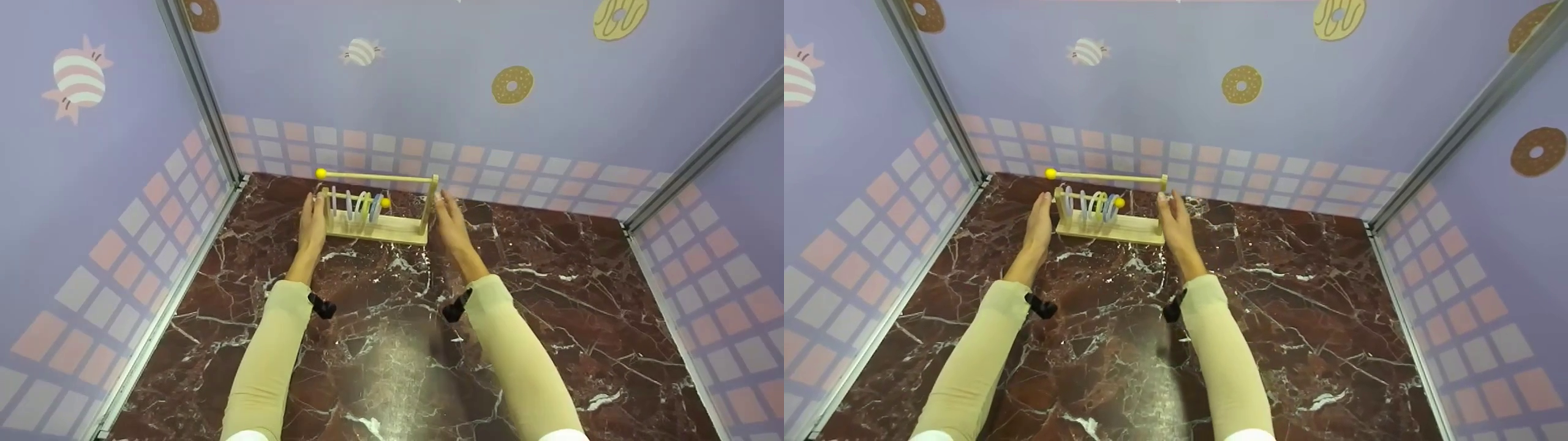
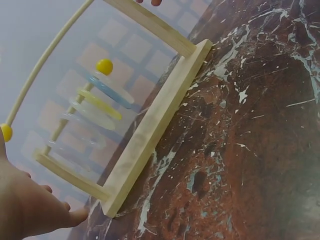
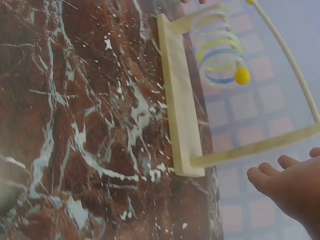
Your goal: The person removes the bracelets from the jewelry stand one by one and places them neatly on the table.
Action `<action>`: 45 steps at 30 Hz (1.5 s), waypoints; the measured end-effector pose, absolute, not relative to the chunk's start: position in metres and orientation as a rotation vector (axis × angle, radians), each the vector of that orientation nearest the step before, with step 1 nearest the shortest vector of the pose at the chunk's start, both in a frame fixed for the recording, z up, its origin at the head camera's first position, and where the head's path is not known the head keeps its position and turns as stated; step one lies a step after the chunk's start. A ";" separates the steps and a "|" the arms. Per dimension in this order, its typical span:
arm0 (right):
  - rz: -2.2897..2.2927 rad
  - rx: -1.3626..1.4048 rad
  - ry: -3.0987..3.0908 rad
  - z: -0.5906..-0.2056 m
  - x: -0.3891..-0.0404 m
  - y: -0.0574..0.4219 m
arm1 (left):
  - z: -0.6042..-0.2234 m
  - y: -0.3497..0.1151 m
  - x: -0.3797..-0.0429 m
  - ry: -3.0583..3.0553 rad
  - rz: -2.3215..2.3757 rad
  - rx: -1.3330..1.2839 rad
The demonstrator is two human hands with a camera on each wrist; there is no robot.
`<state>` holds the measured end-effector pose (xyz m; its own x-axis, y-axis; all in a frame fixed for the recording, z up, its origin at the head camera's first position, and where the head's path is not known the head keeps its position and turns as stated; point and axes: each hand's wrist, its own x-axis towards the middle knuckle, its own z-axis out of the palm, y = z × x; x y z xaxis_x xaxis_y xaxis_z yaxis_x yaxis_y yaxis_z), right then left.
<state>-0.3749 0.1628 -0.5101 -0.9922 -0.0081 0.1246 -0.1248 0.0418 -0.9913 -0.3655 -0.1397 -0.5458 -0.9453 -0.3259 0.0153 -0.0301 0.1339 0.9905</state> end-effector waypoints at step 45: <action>1.944 0.181 -2.215 -0.520 -0.302 0.249 | -0.530 -0.065 -0.293 -2.377 -1.907 0.131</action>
<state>-0.3017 0.2495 -0.5196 -0.9748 0.0323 0.2206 -0.2145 0.1332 -0.9676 -0.2932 -0.0645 -0.5302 -0.9922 -0.1236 0.0176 -0.0096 0.2162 0.9763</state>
